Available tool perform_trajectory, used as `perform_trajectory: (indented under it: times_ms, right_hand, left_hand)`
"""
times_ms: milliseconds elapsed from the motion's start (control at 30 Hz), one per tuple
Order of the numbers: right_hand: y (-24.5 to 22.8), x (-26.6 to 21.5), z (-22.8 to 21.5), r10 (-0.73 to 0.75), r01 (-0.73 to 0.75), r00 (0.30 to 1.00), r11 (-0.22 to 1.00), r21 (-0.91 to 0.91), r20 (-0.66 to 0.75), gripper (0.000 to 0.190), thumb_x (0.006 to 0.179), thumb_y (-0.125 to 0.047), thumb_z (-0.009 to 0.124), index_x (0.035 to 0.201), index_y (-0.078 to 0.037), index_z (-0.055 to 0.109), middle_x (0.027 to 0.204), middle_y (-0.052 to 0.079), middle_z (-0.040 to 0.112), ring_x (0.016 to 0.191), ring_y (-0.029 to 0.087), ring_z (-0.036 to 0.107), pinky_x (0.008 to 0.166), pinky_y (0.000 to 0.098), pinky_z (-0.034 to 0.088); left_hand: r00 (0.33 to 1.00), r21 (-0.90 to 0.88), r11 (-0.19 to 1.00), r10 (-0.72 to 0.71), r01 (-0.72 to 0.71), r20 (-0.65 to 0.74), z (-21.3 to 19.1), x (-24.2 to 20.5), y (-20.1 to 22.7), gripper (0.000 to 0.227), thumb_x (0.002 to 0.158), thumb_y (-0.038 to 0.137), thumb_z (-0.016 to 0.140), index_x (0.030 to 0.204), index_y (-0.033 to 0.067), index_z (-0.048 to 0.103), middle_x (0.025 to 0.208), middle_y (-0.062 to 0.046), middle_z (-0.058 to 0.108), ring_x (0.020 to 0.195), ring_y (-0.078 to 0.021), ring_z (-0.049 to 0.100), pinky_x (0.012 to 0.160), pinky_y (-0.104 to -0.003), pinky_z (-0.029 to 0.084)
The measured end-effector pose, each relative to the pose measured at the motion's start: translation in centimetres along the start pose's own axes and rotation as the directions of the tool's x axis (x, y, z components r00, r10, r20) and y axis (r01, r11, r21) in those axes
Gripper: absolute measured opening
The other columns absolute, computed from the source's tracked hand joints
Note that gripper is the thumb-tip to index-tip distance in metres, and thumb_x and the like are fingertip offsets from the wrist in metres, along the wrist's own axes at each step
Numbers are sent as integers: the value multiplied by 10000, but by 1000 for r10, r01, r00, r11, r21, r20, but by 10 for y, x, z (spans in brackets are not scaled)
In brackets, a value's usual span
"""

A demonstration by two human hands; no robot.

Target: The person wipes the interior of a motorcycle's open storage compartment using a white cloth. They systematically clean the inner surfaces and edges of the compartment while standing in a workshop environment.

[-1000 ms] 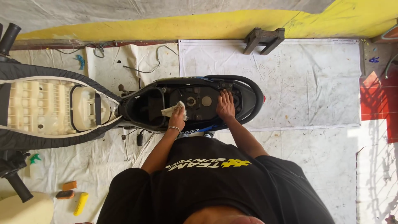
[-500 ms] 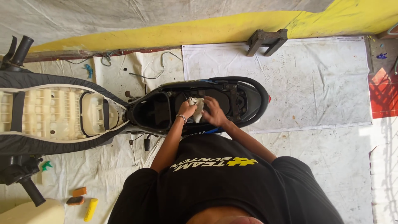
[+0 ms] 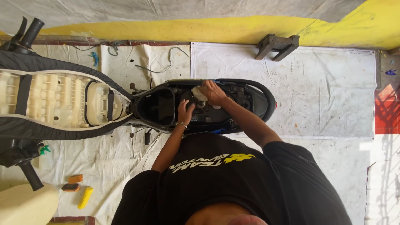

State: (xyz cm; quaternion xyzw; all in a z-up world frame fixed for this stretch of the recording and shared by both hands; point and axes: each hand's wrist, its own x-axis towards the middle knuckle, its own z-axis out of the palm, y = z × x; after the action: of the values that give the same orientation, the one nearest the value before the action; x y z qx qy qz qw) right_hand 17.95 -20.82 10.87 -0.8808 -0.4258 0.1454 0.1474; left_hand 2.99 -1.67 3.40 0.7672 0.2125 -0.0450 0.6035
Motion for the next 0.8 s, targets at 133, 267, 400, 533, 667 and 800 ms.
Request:
perform_trajectory:
  times_ms: [133,267,400,533,667,800]
  right_hand:
    - [18,16,29,-17,7,993,997,-81,-121,782,910,48,649,1644,-190,525,1516,109,494,1476,305,440,1244,403,374]
    - [37,-9,50,-311,307,948,949,-67,-62,570,857,-13,666,1396,-177,582,1580,66,478,1516,271,370,1241,424,329]
    - [52,-61,31,-258,265,945,964,7,-203,645,863,5,634,1489,-89,517,1583,107,466,1514,274,370,1268,429,314]
    - [47,-114,32,-143,142,954,990,-26,-264,649,890,47,630,1514,-90,509,1607,111,460,1524,271,374,1261,398,334]
    - [11,-153,61,149,-130,936,988,81,-317,798,726,127,581,1497,-56,490,1596,186,433,1509,361,366,1236,419,349]
    - [-31,-163,85,315,-287,889,949,130,-332,784,713,147,559,1477,-8,478,1596,230,413,1519,395,341,1246,450,342]
  left_hand:
    - [956,623,728,266,-285,127,2,-8,-12,795,1003,559,471,1560,4,352,1682,-227,200,1556,-426,110,1243,-538,146]
    - [949,823,474,181,-315,259,0,-23,3,771,1067,506,344,1613,-22,208,1708,-234,61,1577,-418,18,1264,-549,49]
    - [940,834,432,154,-342,305,-4,-20,10,782,1075,517,291,1614,-36,169,1702,-248,26,1575,-419,-8,1265,-542,28]
    - [932,827,432,135,-361,337,-2,-16,4,790,1075,529,250,1615,-39,148,1700,-254,-5,1571,-419,-32,1263,-539,18]
    - [934,839,416,93,-351,344,-2,-19,4,795,1080,541,209,1618,-38,126,1699,-257,-34,1571,-419,-58,1263,-536,5]
    - [933,825,445,88,-350,348,-5,-16,7,806,1078,552,199,1619,-39,115,1700,-254,-39,1572,-413,-67,1265,-532,-2]
